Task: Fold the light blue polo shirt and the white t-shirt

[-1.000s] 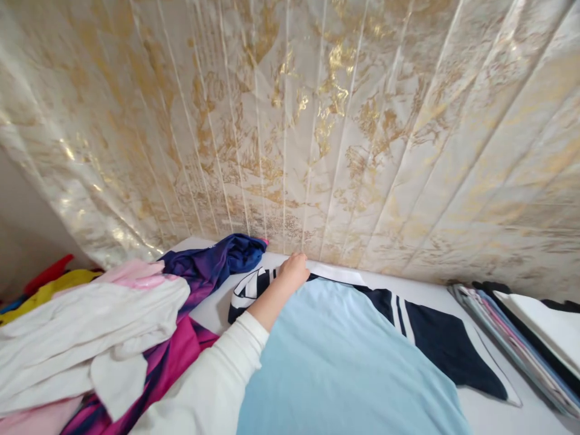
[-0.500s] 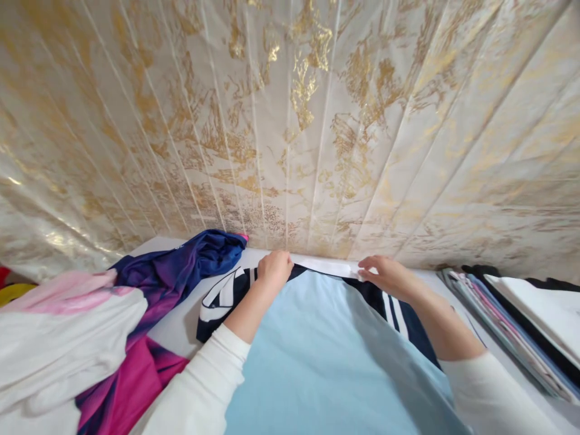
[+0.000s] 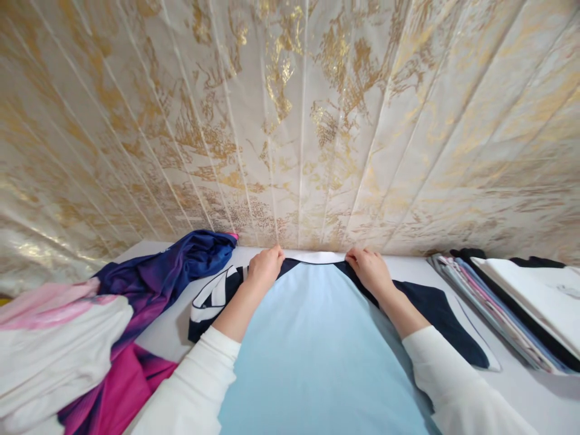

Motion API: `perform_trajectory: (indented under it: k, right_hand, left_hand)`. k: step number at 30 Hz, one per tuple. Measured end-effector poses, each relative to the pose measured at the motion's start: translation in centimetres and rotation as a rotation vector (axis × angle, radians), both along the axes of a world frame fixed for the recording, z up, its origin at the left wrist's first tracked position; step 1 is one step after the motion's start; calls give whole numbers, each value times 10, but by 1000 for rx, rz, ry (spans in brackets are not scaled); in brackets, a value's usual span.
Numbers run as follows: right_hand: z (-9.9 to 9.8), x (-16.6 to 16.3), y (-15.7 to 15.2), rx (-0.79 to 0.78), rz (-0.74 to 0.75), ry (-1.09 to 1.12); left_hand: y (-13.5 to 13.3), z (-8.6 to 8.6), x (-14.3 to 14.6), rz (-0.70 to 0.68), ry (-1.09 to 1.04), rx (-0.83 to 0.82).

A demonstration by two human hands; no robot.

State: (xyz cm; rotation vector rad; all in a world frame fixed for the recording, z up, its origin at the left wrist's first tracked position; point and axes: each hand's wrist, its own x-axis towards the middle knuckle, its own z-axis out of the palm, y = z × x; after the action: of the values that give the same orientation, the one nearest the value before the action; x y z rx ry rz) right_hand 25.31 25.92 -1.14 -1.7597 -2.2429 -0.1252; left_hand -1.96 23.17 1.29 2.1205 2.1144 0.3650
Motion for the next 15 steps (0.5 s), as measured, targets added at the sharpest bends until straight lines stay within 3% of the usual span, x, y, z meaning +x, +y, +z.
perform_trajectory:
  k: [7, 15]
  right_hand:
    - [15, 15, -3, -93, 146, -32]
    - [3, 10, -5, -29, -48, -29]
  left_hand:
    - [0, 5, -13, -115, -47, -3]
    - [1, -5, -8, 13, -24, 42]
